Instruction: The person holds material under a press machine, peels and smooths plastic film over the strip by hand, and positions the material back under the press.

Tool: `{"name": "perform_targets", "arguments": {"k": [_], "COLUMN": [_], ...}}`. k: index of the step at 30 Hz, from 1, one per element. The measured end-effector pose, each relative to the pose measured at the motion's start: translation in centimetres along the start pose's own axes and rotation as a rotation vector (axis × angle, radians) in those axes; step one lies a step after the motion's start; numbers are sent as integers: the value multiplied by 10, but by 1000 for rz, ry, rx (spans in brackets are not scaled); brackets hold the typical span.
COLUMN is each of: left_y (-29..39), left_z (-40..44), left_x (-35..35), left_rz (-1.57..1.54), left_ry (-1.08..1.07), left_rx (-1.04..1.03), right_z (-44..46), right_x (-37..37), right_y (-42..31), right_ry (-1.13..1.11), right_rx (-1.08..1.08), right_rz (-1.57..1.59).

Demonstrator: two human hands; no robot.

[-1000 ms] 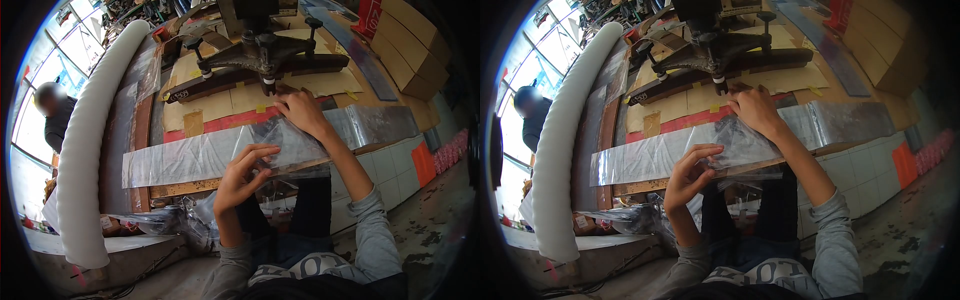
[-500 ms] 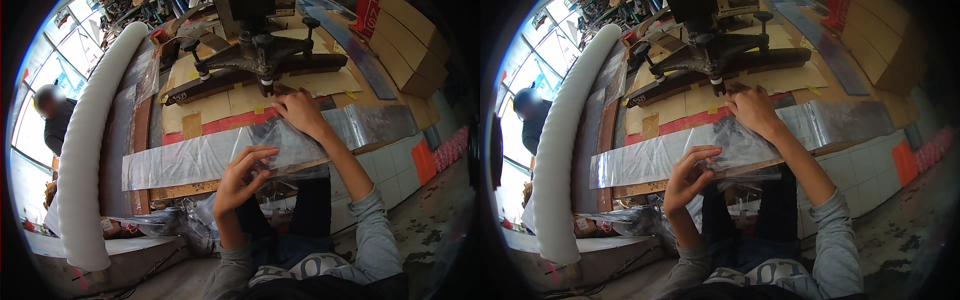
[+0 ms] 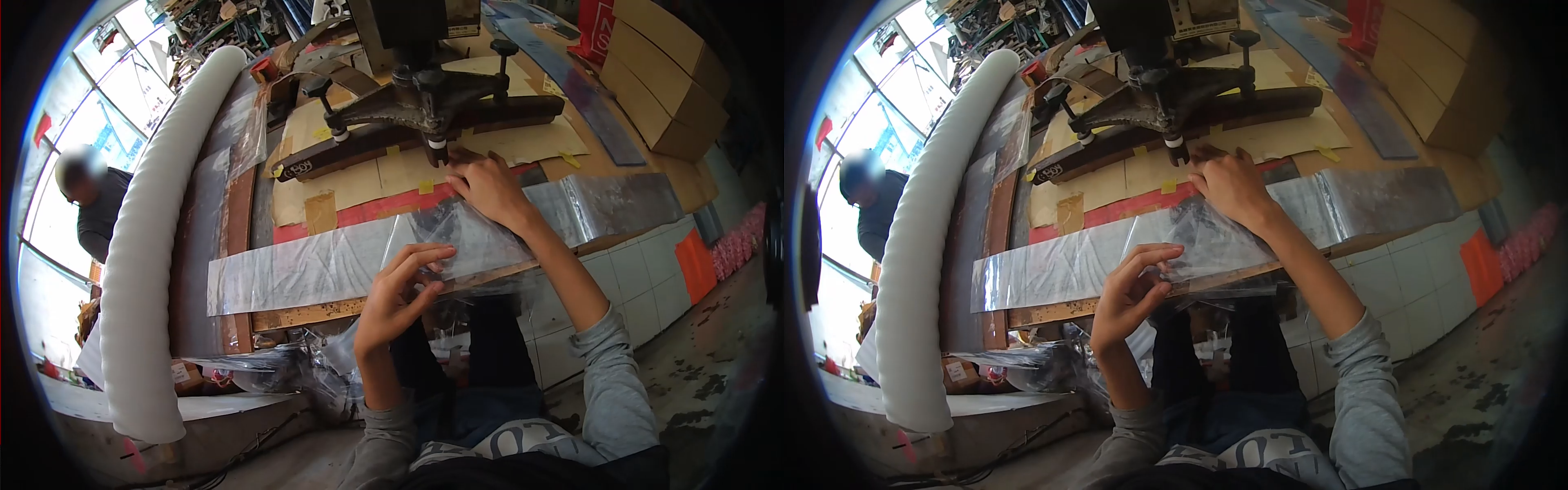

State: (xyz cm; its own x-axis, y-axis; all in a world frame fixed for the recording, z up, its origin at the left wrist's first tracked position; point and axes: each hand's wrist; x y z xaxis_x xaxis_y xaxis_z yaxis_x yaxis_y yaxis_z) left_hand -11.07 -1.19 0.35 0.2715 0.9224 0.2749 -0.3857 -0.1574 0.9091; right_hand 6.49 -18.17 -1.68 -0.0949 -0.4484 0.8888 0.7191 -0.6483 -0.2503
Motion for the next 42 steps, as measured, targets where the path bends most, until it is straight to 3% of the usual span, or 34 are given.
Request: {"name": "perform_targets", "arguments": {"k": [3,9,12,42], "left_y": [-2,-2,-2,2], "left_z": [0,0,1,0], "left_x": [0,0,0,0], "left_rz": [-14,-19,-12,7], "left_ry": [-5,-8,-5,9], "left_rx": [-23,-16,-18,-15], "right_z": [3,2,1,-9], "right_x": [7,7,16,20], "right_y": [-3,-9,-9,-15], "right_ry": [-203,197,303,147], "right_rx": [-113,-22,-59,-77], "right_rz": [-5,241,96,-3]}}
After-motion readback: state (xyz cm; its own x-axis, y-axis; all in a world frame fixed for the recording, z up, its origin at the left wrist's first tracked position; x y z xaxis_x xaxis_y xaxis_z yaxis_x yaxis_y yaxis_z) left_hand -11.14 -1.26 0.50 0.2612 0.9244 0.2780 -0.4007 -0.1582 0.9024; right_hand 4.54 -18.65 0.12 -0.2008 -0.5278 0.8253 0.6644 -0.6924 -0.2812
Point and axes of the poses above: each hand's wrist, its own z-axis towards the middle knuckle, its own x-axis out of the back of the hand, y = z × x, and after that the axes turned 8 degrees about -y, right-handed
